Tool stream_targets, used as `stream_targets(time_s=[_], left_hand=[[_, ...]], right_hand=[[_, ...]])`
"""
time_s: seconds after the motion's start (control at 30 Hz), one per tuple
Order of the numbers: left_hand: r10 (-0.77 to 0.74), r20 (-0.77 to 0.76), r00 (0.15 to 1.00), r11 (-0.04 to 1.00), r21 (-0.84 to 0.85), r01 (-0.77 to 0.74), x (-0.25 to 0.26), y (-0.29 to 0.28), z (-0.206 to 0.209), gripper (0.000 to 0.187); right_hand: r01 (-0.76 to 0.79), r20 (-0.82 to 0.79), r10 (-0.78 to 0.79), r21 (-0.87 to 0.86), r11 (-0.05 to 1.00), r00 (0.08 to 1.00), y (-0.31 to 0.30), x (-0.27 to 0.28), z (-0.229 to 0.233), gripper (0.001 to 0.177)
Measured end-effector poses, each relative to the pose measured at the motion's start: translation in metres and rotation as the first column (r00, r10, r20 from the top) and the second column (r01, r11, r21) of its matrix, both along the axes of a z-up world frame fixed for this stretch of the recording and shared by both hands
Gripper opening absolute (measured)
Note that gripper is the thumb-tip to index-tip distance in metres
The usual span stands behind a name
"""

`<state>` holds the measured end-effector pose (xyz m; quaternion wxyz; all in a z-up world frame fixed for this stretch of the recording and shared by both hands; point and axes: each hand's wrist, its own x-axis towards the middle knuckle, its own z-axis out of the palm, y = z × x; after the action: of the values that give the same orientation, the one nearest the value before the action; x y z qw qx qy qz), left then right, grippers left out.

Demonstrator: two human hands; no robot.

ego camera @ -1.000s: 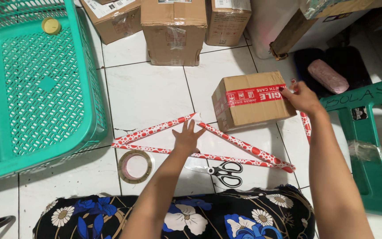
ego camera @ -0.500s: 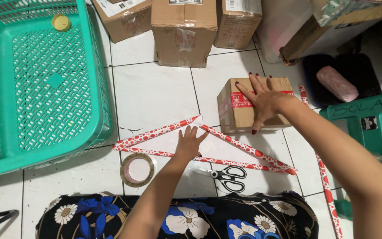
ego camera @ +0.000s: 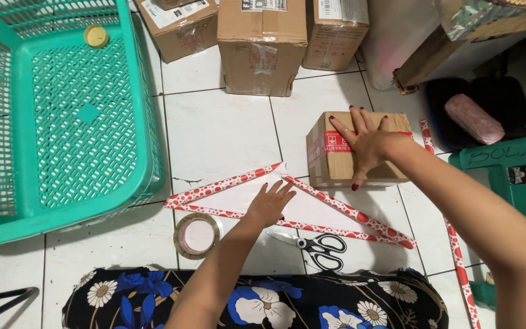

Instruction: The person folds two garments, places each into a clear plastic bag, and puts the bags into a cardboard box. They then close and tape the box, and begin wrapping it with red-and-white patterned paper.

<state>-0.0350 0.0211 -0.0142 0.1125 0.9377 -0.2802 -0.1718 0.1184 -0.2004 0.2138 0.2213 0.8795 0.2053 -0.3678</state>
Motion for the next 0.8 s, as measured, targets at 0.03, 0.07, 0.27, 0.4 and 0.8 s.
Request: stream_targets(time_s=[0.03,0.07,0.27,0.4,0.8], left_hand=[[-0.012,0.007,1.000,1.000,0.026,0.012,0.000,-0.001,0.001,0.092],[-0.024,0.014,1.000,0.998,0.053,0.023,0.001,-0.003,0.001,0.094],[-0.042,-0.009,0.999,0.987,0.157,0.043,0.009,-0.011,0.007,0.099],[-0.013,-0.040,0.999,0.988,0.155,0.020,0.011,-0.013,0.011,0.110],[0.134,-0.122,0.983,0.963,0.251,-0.100,0.057,-0.012,0.071,0.121]], right_hand=[[0.005,0.002,-0.005,0.020,1.000,1.000,0.001,-0.001,0.000,0.178],[0.009,0.003,-0.009,0.040,0.999,1.000,0.002,-0.002,0.001,0.178],[-0.171,0.111,0.168,0.012,0.985,0.979,-0.003,-0.011,0.011,0.164],[-0.226,0.200,0.216,0.028,0.974,0.956,-0.019,-0.016,0.014,0.158],[-0.135,0.306,-0.030,0.504,0.853,0.952,-0.062,-0.052,0.089,0.168]])
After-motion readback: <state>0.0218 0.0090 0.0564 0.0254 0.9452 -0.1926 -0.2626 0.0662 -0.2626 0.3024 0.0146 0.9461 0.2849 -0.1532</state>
